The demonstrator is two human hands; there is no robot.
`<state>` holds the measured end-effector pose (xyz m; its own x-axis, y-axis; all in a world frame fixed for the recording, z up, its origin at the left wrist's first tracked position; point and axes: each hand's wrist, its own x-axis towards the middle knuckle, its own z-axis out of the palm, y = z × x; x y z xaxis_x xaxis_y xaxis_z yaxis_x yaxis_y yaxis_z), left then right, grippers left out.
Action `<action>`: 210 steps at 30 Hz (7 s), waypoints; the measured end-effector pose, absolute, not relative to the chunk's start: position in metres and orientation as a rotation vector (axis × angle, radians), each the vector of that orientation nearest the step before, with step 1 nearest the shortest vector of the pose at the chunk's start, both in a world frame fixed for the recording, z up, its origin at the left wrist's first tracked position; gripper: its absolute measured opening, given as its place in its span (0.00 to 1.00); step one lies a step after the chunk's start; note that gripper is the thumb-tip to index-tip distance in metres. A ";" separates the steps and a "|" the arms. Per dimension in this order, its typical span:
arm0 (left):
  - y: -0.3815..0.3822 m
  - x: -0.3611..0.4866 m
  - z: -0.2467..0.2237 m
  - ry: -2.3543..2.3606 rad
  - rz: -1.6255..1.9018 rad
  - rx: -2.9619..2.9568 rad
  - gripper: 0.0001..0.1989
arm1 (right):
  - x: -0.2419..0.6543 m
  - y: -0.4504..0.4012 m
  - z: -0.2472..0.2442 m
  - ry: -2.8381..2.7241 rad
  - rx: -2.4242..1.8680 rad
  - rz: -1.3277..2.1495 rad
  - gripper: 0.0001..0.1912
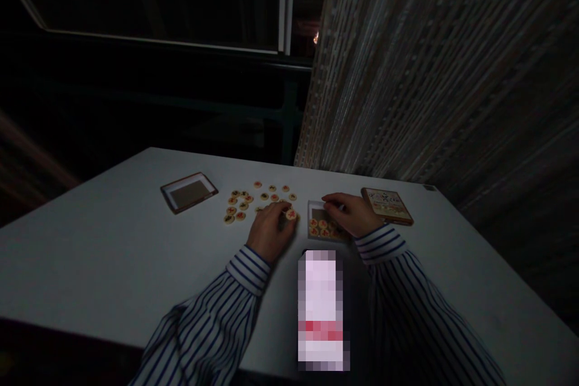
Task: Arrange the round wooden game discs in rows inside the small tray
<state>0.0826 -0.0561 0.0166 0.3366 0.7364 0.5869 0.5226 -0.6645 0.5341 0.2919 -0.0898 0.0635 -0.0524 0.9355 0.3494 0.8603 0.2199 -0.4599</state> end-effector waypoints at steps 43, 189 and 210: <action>-0.052 0.141 0.003 1.058 1.364 2.203 0.13 | 0.296 -0.071 0.057 -1.775 -1.486 0.705 0.09; -0.050 0.133 -0.013 0.925 0.902 2.421 0.10 | 0.353 -0.068 0.035 -2.330 -2.086 0.178 0.15; -0.050 0.133 -0.011 0.938 0.869 2.417 0.10 | 0.354 -0.069 0.037 -2.380 -2.049 0.211 0.15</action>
<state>0.1332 -0.0502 -0.0111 0.5806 0.7075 0.4030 0.4555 -0.6925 0.5595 0.3535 -0.0691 0.0365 -0.1528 0.9840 -0.0917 0.9848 0.1438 -0.0974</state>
